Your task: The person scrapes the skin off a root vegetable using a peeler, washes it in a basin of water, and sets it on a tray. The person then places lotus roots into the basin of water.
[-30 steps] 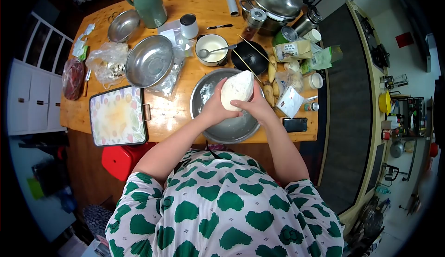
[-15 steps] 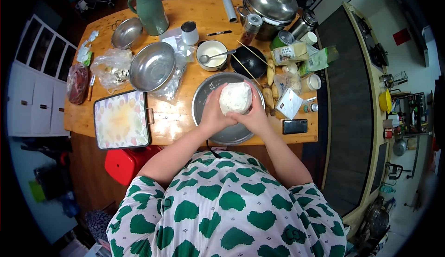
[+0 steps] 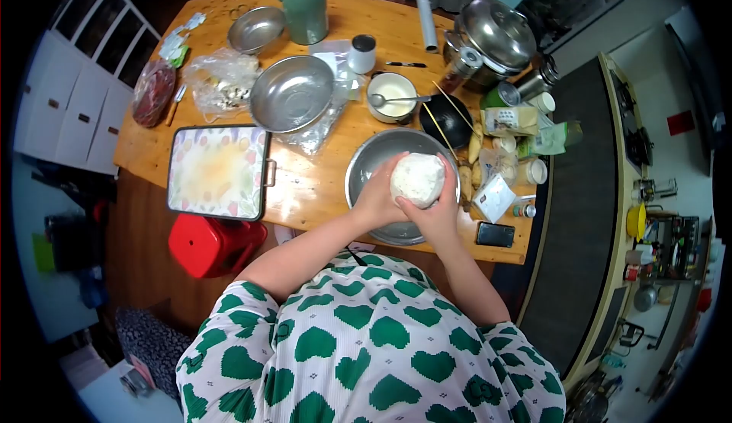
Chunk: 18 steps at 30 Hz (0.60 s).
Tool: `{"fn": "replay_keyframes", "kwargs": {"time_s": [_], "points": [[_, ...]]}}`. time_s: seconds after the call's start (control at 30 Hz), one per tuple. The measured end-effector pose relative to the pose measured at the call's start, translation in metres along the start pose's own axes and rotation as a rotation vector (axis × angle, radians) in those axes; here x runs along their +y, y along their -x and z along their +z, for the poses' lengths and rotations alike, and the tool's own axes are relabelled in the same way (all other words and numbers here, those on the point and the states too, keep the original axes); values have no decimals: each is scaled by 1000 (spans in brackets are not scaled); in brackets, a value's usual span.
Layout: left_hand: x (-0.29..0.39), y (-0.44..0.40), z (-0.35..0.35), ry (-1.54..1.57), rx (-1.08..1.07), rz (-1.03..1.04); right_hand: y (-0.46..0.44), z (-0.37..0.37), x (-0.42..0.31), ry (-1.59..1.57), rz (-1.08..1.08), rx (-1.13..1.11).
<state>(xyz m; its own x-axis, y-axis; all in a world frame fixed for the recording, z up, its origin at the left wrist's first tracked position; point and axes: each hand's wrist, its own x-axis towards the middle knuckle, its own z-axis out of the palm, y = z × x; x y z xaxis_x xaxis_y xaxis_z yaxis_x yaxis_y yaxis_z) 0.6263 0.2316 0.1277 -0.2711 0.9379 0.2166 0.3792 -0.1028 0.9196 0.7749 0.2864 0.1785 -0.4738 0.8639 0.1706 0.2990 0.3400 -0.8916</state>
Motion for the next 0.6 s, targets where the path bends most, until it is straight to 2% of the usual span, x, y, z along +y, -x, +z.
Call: {"fn": "replay_keyframes", "kwargs": {"time_s": [0.03,0.13,0.17,0.33,0.43,0.47,0.57,0.6], "points": [[0,0,-7,-46,-20,21,2,5,2,6,0,19],[-4,5,-17,96,-72,-63,-6,19,2,-31,88,8],[-7,8,-17,116,-12,-3,-4,24,-3,64,0,6],[-1,19,-84,155,83,-28,-16,63,-62,98,-30,-108],[-15,38,-144,75,146,-138,-31,125,-68,-144,7,-254],[-40,48,-160,98,158,-165,-36,155,-54,-183,31,-305],[-57,73,-235,56,195,-280,-53,245,-57,-340,253,-521],[-67,83,-257,52,182,-380,-57,276,-56,-362,289,-573]]}}
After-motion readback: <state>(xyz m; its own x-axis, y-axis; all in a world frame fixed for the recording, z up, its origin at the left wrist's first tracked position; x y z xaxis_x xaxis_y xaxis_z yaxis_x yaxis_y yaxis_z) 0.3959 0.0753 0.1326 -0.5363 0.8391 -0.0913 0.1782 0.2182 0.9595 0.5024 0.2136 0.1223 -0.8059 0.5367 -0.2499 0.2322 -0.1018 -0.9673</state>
